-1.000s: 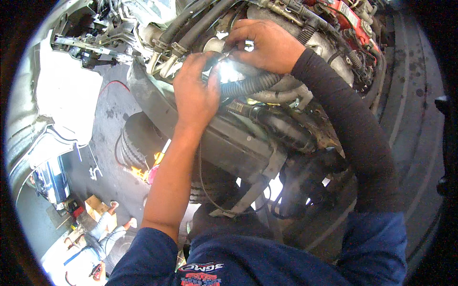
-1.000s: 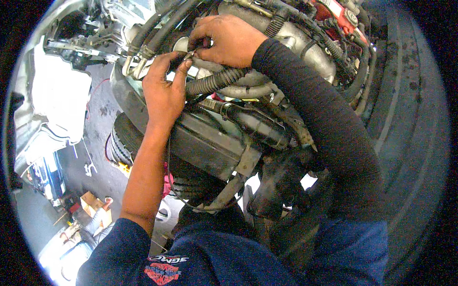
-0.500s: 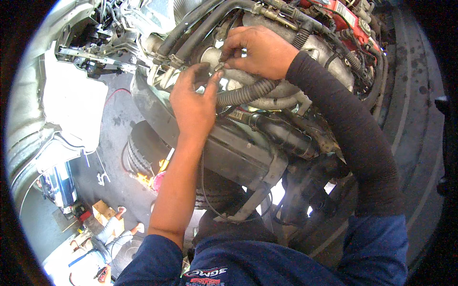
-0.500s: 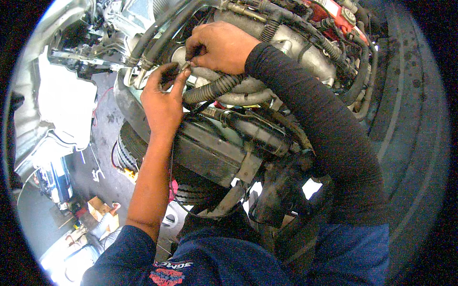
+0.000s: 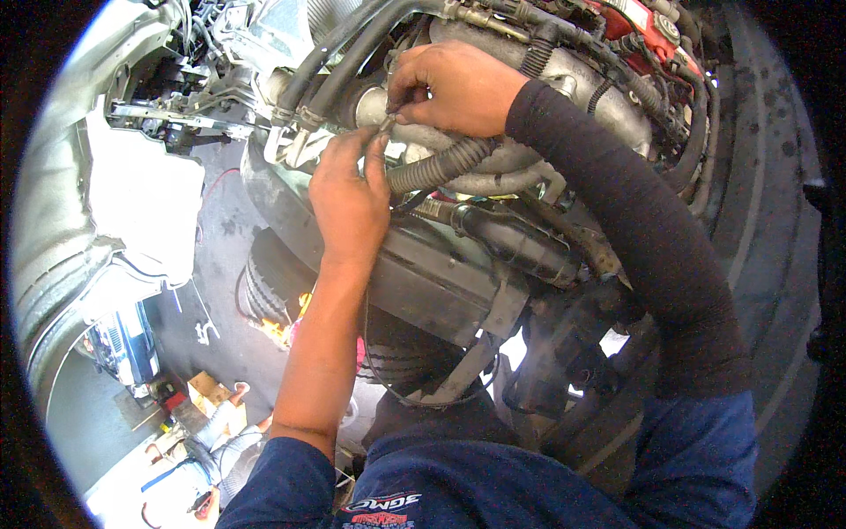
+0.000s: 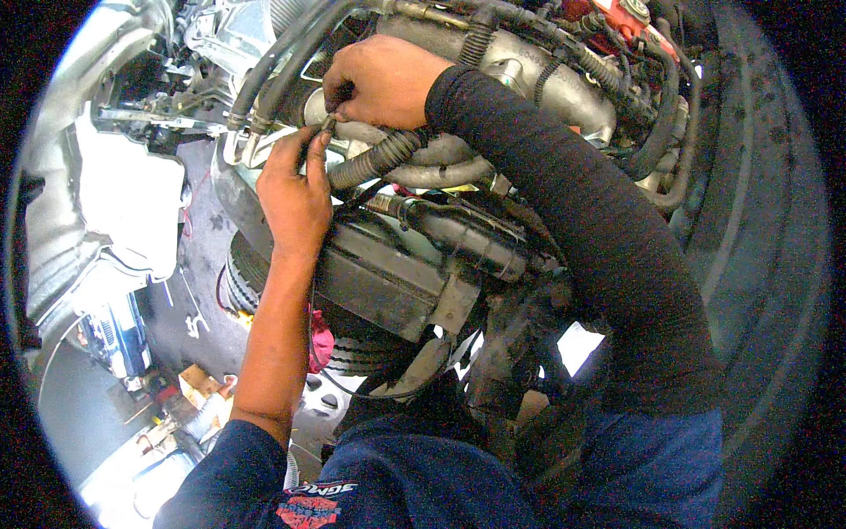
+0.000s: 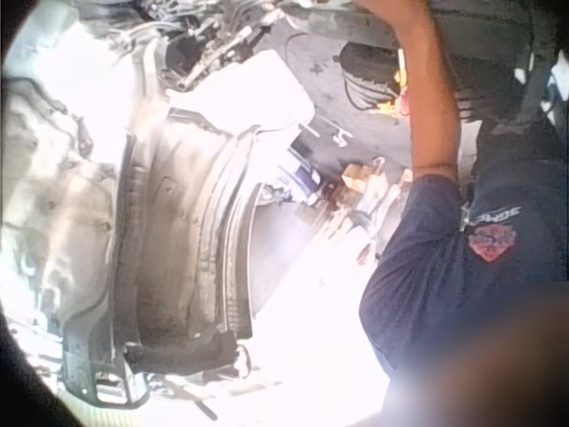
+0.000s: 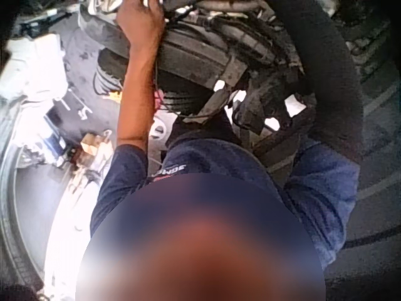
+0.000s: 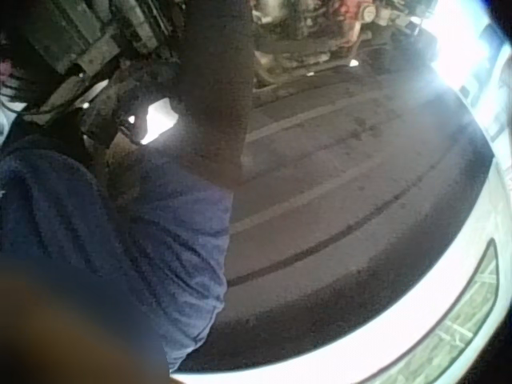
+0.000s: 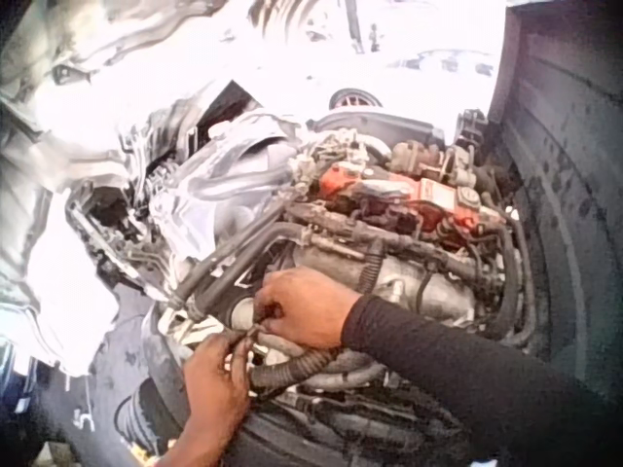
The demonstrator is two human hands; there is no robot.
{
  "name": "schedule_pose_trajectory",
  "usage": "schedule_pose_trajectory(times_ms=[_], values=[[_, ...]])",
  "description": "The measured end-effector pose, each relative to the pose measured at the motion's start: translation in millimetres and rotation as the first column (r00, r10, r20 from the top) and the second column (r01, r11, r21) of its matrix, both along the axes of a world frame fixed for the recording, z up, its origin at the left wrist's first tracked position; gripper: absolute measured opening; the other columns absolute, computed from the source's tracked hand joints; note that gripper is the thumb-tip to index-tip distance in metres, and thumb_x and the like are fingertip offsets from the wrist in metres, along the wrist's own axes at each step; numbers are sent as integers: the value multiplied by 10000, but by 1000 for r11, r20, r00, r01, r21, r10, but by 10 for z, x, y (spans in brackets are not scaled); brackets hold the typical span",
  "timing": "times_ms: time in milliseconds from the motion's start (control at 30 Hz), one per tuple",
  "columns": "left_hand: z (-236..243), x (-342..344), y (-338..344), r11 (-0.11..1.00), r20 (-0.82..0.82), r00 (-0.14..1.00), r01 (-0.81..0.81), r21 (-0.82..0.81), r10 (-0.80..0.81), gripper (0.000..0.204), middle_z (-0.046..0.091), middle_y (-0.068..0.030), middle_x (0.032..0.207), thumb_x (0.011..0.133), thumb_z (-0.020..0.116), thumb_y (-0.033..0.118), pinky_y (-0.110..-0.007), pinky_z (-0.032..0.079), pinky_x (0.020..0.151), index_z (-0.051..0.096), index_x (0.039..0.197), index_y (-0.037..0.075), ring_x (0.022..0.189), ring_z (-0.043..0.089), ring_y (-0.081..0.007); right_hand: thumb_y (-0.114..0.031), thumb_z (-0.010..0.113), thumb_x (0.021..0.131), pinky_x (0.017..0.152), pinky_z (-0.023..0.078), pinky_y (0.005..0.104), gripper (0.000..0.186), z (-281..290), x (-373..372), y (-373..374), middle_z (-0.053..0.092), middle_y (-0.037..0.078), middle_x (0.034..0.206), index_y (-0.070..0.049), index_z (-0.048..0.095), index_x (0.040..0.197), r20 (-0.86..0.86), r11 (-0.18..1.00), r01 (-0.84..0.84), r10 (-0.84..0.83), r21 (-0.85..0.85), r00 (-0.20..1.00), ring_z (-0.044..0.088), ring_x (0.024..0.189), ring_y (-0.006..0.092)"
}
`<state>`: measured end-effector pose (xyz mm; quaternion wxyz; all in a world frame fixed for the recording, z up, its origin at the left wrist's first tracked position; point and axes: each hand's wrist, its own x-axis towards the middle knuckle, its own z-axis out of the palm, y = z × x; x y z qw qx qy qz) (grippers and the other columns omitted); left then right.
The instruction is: The person works under the hood of a white van, using a flashlight to illuminate the engine bay. They manipulate hoses and engine components, then remove a small cylindrical part and inspect it closely before placing it on the floor.
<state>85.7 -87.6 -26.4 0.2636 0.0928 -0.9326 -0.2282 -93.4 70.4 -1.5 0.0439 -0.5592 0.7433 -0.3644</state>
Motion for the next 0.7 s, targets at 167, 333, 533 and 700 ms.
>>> schedule_pose_trajectory(times_ms=[167,333,533,700], values=[[9,-15,19,998,-37,999,36,58,-34,199,757,-214,1109,1045,727,131,-497,576,906,756,1202,11,1023,742,-432,-220,780,904,931,622,469,222,5,-28,-4,798,174,1034,-55,837,1041,20,999,-33,33,25,999,782,992,376],[27,-9,25,998,-10,999,48,49,-47,219,757,-197,1130,1058,729,144,-457,581,928,752,1229,9,1040,747,-398,-203,783,893,922,624,470,217,3,-59,-6,797,169,1026,-59,838,1046,6,997,-80,80,23,997,784,972,370],[42,-34,27,998,-16,998,54,-35,-54,221,746,-204,1146,1055,719,128,-465,578,933,742,1241,9,1042,736,-418,-164,757,857,907,620,470,233,3,-40,11,782,183,1001,-52,823,1051,45,998,-64,63,20,997,779,970,363],[54,-67,20,997,-5,998,59,41,-59,240,727,-228,1173,1036,705,105,-512,550,949,731,1244,-10,1087,699,-452,-117,718,838,884,617,466,231,-9,4,43,763,196,964,-24,786,1038,9,1000,-9,9,-10,1000,767,940,372]])
